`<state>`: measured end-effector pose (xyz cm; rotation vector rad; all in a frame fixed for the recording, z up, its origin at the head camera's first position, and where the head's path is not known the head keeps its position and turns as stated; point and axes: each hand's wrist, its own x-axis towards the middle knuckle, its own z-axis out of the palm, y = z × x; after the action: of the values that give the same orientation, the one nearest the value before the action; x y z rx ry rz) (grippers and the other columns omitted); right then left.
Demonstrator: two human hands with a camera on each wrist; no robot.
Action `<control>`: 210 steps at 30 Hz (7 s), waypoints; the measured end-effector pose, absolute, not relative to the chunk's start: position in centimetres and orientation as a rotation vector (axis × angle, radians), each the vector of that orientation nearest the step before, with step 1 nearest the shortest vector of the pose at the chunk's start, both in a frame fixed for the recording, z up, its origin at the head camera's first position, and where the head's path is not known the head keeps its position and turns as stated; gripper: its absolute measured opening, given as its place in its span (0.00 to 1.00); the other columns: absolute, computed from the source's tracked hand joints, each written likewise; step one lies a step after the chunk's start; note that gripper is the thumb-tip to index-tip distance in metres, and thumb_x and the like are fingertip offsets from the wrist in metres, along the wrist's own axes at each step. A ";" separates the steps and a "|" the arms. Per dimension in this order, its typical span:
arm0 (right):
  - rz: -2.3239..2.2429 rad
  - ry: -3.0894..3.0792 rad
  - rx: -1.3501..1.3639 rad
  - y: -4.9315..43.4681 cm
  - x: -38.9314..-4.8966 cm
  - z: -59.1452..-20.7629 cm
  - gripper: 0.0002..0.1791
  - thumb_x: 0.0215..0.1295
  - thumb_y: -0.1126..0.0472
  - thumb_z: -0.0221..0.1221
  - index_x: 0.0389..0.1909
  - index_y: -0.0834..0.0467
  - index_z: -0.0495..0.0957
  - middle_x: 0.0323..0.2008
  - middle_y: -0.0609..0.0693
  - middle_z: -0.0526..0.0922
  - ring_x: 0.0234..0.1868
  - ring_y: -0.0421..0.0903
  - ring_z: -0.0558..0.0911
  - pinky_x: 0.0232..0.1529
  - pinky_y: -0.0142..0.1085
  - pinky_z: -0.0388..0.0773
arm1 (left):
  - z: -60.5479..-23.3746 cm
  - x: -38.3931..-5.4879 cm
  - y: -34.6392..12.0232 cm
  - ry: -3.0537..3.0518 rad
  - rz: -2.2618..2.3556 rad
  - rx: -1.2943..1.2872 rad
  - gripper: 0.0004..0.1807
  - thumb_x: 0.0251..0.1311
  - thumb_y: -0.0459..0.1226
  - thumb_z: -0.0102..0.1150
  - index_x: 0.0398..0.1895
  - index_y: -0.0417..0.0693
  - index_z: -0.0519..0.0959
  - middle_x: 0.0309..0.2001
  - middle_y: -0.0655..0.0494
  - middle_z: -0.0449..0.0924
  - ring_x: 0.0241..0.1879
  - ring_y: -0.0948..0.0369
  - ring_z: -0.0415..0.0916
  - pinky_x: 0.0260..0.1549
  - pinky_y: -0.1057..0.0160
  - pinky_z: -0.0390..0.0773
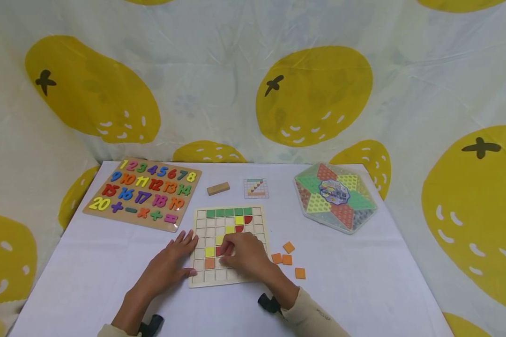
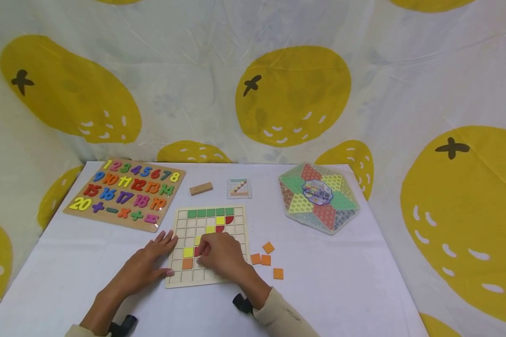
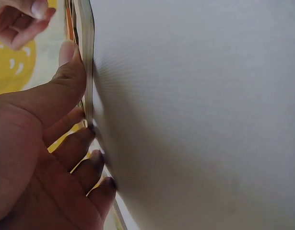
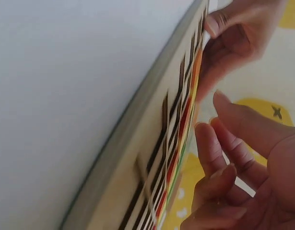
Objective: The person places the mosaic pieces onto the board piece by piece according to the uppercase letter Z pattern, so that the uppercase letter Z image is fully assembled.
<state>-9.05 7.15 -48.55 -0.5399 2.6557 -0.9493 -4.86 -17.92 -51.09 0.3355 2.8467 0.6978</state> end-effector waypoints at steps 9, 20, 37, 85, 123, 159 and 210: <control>-0.998 2.683 -0.421 12.9 -9.1 -48.1 0.13 0.57 0.59 0.79 0.40 0.48 0.87 0.33 0.40 0.84 0.38 0.44 0.79 0.39 0.35 0.73 | -51.0 -4.9 -17.9 2.849 0.693 0.320 0.54 0.53 0.47 0.82 0.82 0.51 0.63 0.84 0.53 0.56 0.86 0.46 0.46 0.81 0.40 0.54; -0.832 2.758 -0.271 18.9 -9.3 -47.8 0.17 0.49 0.63 0.82 0.38 0.48 0.88 0.37 0.42 0.85 0.38 0.43 0.76 0.42 0.38 0.74 | -51.1 -4.9 -17.9 2.842 0.689 0.300 0.54 0.53 0.47 0.82 0.83 0.52 0.62 0.84 0.54 0.55 0.86 0.47 0.45 0.82 0.40 0.53; -0.846 2.812 -0.331 19.0 -9.7 -48.0 0.12 0.60 0.64 0.76 0.32 0.44 0.84 0.23 0.39 0.75 0.28 0.40 0.73 0.29 0.32 0.68 | -51.0 -4.9 -17.8 2.835 0.684 0.298 0.54 0.54 0.47 0.81 0.83 0.52 0.63 0.84 0.52 0.55 0.86 0.46 0.45 0.82 0.40 0.53; -0.840 2.633 -0.582 7.5 -8.9 -48.8 0.12 0.58 0.55 0.79 0.35 0.45 0.84 0.22 0.36 0.77 0.29 0.37 0.74 0.31 0.31 0.70 | -51.2 -5.0 -17.9 2.831 0.693 0.293 0.54 0.53 0.48 0.81 0.83 0.54 0.62 0.84 0.54 0.55 0.86 0.47 0.45 0.82 0.39 0.53; -0.821 2.756 -0.183 21.9 -11.9 -49.3 0.12 0.58 0.61 0.78 0.31 0.47 0.82 0.31 0.45 0.78 0.37 0.44 0.75 0.37 0.37 0.70 | -51.2 -5.0 -17.8 2.834 0.670 0.301 0.54 0.53 0.47 0.82 0.83 0.52 0.63 0.84 0.52 0.55 0.86 0.45 0.46 0.81 0.38 0.55; -0.847 2.685 -0.509 9.4 -9.0 -49.6 0.12 0.62 0.54 0.76 0.29 0.44 0.79 0.19 0.40 0.74 0.25 0.38 0.74 0.25 0.30 0.69 | -51.4 -5.1 -17.9 2.836 0.675 0.288 0.54 0.53 0.47 0.82 0.82 0.53 0.63 0.84 0.53 0.55 0.86 0.46 0.45 0.81 0.39 0.54; -0.841 2.815 -0.262 19.0 -9.3 -48.7 0.15 0.55 0.61 0.80 0.25 0.44 0.82 0.21 0.39 0.76 0.30 0.40 0.74 0.33 0.34 0.68 | -51.4 -5.0 -17.9 2.845 0.679 0.317 0.54 0.53 0.47 0.82 0.82 0.50 0.64 0.84 0.51 0.56 0.86 0.45 0.47 0.80 0.37 0.55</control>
<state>-9.29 19.01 -48.75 -0.2622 2.8151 -0.8412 -5.04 -17.89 -51.40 0.3173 2.8447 0.6786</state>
